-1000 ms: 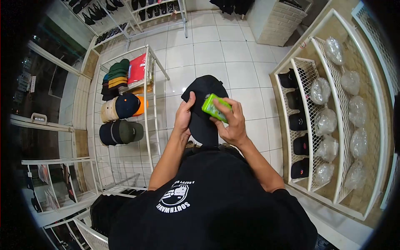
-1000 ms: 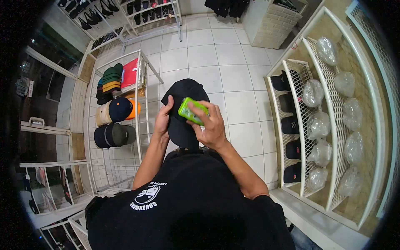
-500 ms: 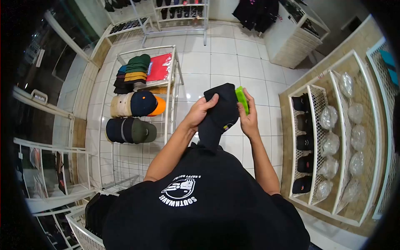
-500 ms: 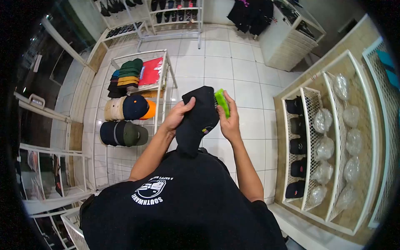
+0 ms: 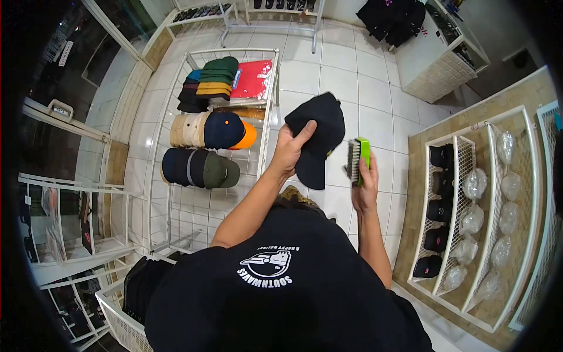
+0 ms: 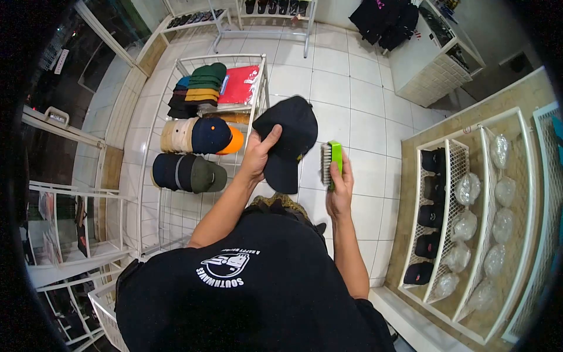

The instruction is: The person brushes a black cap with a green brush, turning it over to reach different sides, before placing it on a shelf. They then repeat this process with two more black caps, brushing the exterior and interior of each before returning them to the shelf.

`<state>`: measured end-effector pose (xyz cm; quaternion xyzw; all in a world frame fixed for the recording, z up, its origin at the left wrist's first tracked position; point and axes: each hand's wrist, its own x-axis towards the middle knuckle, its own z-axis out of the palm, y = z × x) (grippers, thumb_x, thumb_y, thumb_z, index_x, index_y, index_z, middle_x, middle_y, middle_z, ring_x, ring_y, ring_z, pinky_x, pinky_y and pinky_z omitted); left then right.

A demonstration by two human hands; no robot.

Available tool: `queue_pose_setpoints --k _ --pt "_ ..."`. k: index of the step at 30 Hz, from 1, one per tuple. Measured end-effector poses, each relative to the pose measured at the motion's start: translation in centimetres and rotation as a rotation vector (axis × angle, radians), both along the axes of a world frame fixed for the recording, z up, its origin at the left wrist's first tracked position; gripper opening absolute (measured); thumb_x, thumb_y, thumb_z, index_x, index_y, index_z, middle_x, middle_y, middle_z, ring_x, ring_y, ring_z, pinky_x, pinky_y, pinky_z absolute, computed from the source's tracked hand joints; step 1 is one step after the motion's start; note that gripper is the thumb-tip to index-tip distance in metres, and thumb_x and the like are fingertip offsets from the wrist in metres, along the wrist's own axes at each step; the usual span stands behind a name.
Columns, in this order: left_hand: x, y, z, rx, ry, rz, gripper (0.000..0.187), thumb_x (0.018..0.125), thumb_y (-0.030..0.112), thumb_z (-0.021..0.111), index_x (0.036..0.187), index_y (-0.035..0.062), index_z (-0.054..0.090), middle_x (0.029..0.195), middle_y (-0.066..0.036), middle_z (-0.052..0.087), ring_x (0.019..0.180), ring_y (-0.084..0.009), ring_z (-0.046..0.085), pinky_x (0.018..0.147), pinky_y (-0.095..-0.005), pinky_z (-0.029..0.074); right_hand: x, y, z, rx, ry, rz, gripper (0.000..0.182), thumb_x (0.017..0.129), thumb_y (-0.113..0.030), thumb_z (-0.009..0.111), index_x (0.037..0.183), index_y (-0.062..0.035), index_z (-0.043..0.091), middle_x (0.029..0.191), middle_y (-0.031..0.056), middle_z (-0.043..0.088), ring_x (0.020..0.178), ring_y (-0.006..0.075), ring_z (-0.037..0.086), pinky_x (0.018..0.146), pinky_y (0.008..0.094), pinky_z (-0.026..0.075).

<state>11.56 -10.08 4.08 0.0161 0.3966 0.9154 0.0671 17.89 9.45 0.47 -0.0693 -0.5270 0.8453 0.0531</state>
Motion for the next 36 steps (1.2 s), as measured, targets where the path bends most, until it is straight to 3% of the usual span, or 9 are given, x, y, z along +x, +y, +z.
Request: queue_pose_setpoints --k 3,12,16,18,24,28,30,32,36 --pt "0.1 0.9 -0.4 0.078 0.034 0.035 0.036 0.097 0.018 0.072 0.127 0.0009 0.063 0.114 -0.007 0.071 0.097 -0.0161 0.069 0.088 -0.0311 0.057 1.6 0.3 -2.9 -0.520 -0.339 0.231 0.041 0.105 -0.037 0.054 0.139 -0.0136 0.057 0.123 0.0080 0.067 0.113 0.0277 0.062 0.096 0.0511 0.051" --pt "0.6 1.2 -0.3 0.215 0.030 0.013 0.036 0.098 0.014 0.071 0.129 0.0006 0.061 0.120 -0.010 0.070 0.105 -0.0194 0.069 0.094 -0.0336 0.056 1.7 -0.5 -1.0 -0.717 -0.319 0.285 0.038 0.105 -0.035 0.054 0.132 -0.0091 0.062 0.124 0.0097 0.069 0.117 0.0221 0.064 0.106 0.0475 0.047" --pt "-0.3 0.4 -1.3 0.063 0.126 -0.002 0.042 0.094 0.005 0.072 0.133 0.0009 0.059 0.124 -0.010 0.067 0.109 -0.0185 0.067 0.097 -0.0321 0.053 1.6 0.0 -1.5 -0.741 -0.239 0.112 0.038 0.103 -0.030 0.061 0.131 -0.0050 0.062 0.122 0.0093 0.070 0.113 0.0198 0.066 0.101 0.0361 0.050" --pt "-0.9 -1.3 -2.6 -0.165 0.189 -0.043 0.040 0.089 0.000 0.076 0.126 -0.0023 0.063 0.113 -0.009 0.072 0.102 -0.0144 0.069 0.094 -0.0297 0.055 1.4 1.7 -1.1 -0.686 -0.195 0.095 0.039 0.102 -0.024 0.063 0.134 -0.0024 0.060 0.122 0.0089 0.070 0.110 0.0182 0.067 0.098 0.0320 0.052" --pt "-1.0 -4.2 -2.5 -0.422 0.085 -0.476 0.029 0.091 0.010 0.077 0.115 -0.0041 0.069 0.104 -0.008 0.074 0.093 -0.0126 0.070 0.085 -0.0275 0.056 2.4 4.3 2.9 0.187 -0.172 -0.123 0.049 0.099 -0.014 0.067 0.142 0.0032 0.055 0.131 0.0126 0.065 0.115 0.0173 0.064 0.102 0.0290 0.049" --pt "0.2 -1.6 -1.3 -0.212 0.042 -0.453 0.028 0.094 0.016 0.075 0.114 -0.0038 0.070 0.103 -0.007 0.074 0.092 -0.0120 0.069 0.087 -0.0281 0.056 2.5 3.8 3.0 0.373 -0.068 -0.184 0.049 0.096 -0.018 0.071 0.140 -0.0003 0.059 0.126 0.0130 0.068 0.118 0.0225 0.062 0.107 0.0330 0.044" --pt "0.6 -0.5 -1.4 -0.219 0.051 -0.455 0.029 0.096 0.016 0.074 0.116 -0.0031 0.068 0.106 -0.007 0.074 0.093 -0.0117 0.068 0.087 -0.0281 0.056 2.9 2.1 3.0 1.276 0.044 -0.479 0.052 0.093 -0.020 0.074 0.141 -0.0052 0.060 0.117 0.0134 0.069 0.117 0.0278 0.059 0.108 0.0385 0.041" --pt "0.7 0.9 -2.4 -0.265 0.075 -0.427 0.032 0.096 0.013 0.072 0.123 -0.0025 0.064 0.110 -0.009 0.073 0.095 -0.0150 0.070 0.085 -0.0308 0.058 3.1 -0.8 3.5 1.000 0.130 -0.405 0.056 0.091 -0.020 0.075 0.144 -0.0083 0.058 0.110 0.0142 0.065 0.110 0.0305 0.056 0.103 0.0413 0.042" --pt "1.5 1.3 -1.8 -0.123 0.015 -0.437 0.030 0.098 0.013 0.070 0.122 -0.0025 0.063 0.111 -0.009 0.072 0.096 -0.0144 0.070 0.086 -0.0303 0.057 2.3 -0.8 2.3 0.969 0.298 -0.423 0.056 0.096 -0.016 0.069 0.148 -0.0071 0.053 0.118 0.0167 0.061 0.106 0.0292 0.061 0.095 0.0377 0.048"
